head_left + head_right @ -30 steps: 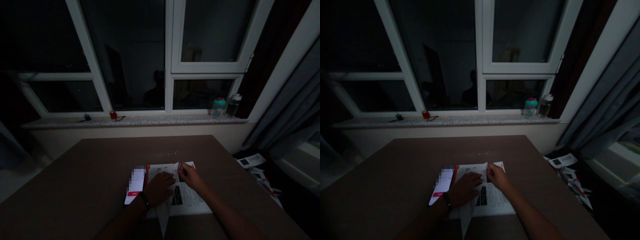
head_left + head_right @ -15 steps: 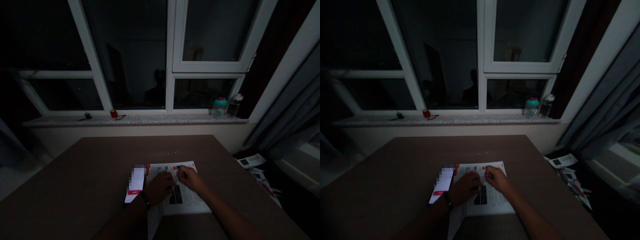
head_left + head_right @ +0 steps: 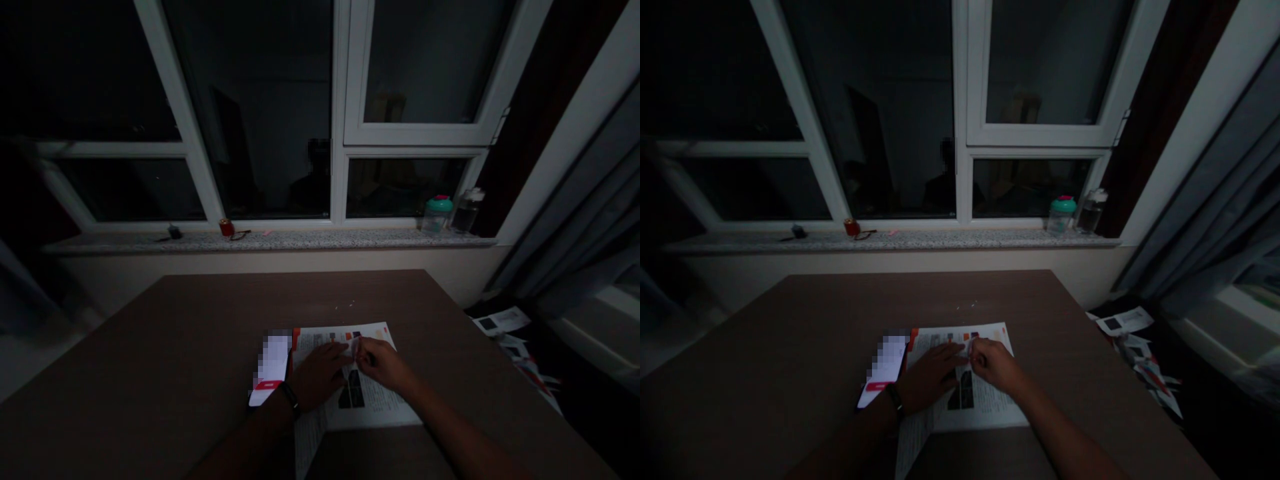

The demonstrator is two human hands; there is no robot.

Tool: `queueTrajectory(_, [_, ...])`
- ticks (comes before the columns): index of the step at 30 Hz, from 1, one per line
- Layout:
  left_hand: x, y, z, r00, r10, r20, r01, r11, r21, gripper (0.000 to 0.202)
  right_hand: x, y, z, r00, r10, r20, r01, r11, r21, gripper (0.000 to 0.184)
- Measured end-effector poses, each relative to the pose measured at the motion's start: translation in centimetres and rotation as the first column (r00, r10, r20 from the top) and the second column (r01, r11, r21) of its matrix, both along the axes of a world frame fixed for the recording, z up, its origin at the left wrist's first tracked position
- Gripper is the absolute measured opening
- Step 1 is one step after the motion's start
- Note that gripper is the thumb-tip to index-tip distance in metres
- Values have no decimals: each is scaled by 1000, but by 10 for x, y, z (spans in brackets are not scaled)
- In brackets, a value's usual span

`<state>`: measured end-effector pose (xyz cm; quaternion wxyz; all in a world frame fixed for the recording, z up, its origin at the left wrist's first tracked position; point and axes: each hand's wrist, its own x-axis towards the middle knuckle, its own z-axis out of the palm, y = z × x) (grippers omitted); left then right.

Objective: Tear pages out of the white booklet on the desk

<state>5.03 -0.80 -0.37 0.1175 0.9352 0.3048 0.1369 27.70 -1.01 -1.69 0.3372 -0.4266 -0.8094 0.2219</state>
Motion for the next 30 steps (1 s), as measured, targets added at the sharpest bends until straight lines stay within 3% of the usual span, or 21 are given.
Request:
queueTrajectory(10, [0, -1, 6, 999, 8, -37, -8, 1000, -15, 48, 4, 21, -3, 982, -183, 46, 175, 976, 132, 15])
queueTrajectory(16, [1, -5, 17, 1000, 18, 4, -18, 1000, 12, 35, 3, 3, 0, 999, -48, -11, 49, 994, 95, 13])
queueTrajectory(23, [2, -4, 18, 999, 27, 20, -27, 1000, -16, 29, 0, 2, 3, 995, 53, 89, -65, 988, 137, 15])
queueTrajectory(30, [0, -2, 10, 999, 38, 4, -38, 997, -63, 33, -1, 20, 0, 973, -141, 183, 105, 975, 196, 18])
